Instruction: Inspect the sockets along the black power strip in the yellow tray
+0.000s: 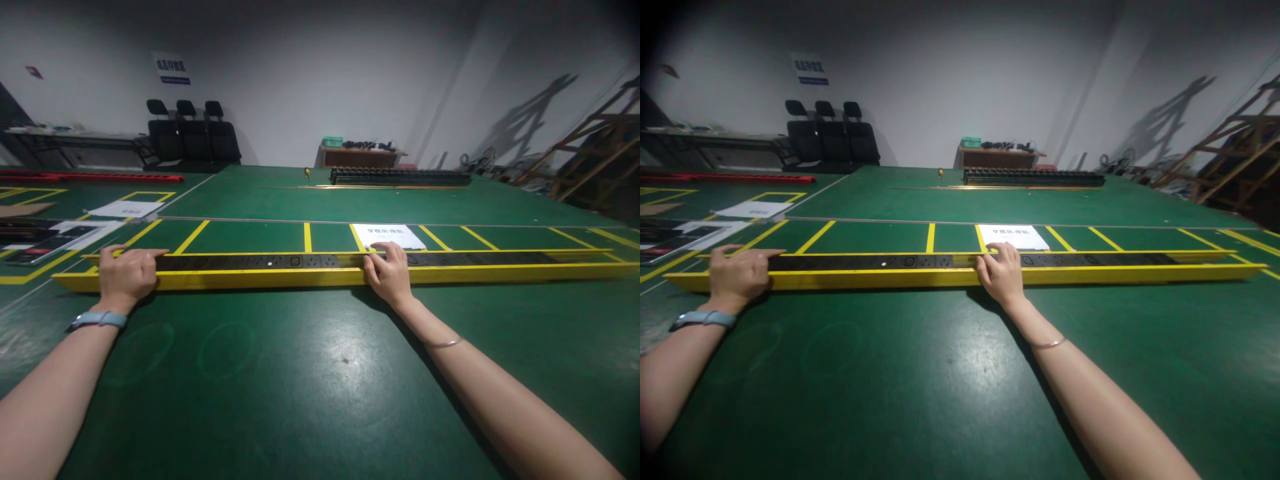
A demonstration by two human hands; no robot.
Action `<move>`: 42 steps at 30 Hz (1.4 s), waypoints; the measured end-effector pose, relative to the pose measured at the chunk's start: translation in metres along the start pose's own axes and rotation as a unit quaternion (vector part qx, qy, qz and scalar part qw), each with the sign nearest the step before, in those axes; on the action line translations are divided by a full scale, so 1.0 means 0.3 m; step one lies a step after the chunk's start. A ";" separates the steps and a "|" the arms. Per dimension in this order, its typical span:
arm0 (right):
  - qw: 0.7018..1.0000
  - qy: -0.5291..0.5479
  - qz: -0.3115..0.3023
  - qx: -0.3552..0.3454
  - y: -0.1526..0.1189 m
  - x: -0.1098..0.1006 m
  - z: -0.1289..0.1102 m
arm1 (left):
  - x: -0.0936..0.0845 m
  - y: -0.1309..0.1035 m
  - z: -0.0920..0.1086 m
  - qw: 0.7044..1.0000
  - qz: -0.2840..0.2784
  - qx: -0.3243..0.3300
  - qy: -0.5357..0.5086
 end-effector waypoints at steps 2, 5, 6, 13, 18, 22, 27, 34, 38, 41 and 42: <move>1.000 0.016 -0.017 -0.019 0.003 -0.001 -0.026 | 0.007 -0.003 -0.010 1.000 -0.013 -0.016 0.002; 0.995 0.054 -0.068 -0.055 0.011 0.002 -0.096 | 0.016 -0.004 -0.010 0.999 -0.024 -0.034 0.005; 0.991 0.069 -0.088 -0.069 0.014 0.005 -0.124 | 0.017 -0.004 -0.009 0.999 -0.027 -0.040 0.006; 0.965 0.158 -0.169 -0.120 0.029 0.021 -0.248 | 0.033 -0.008 -0.020 0.996 -0.046 -0.071 -0.015; 0.970 0.175 -0.140 -0.095 0.031 0.019 -0.222 | 0.041 -0.012 -0.030 0.995 -0.057 -0.076 -0.021; 0.976 0.175 -0.101 -0.077 0.022 0.012 -0.173 | 0.029 -0.010 -0.021 0.997 -0.048 -0.065 -0.008; 0.982 0.149 -0.098 -0.067 0.016 0.014 -0.148 | 0.016 -0.010 -0.014 0.997 -0.041 -0.072 -0.003; 0.989 0.073 -0.115 -0.064 0.021 0.020 -0.168 | 0.009 -0.007 -0.008 0.996 -0.029 -0.081 0.000; 0.993 0.060 -0.095 -0.047 0.022 0.024 -0.149 | 0.012 -0.002 -0.005 0.995 -0.055 -0.080 0.003; 0.995 0.051 -0.078 -0.031 0.025 0.026 -0.132 | 0.006 0.001 0.000 0.995 -0.050 -0.086 0.000; 0.996 0.045 -0.071 -0.023 0.026 0.026 -0.127 | 0.004 0.001 0.002 0.995 -0.044 -0.086 -0.002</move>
Point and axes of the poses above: each hand's wrist, its own y-axis towards the middle knuckle, its own x-axis out of the palm, z = x × y, the point moved 3 cm from there along y, towards the middle knuckle
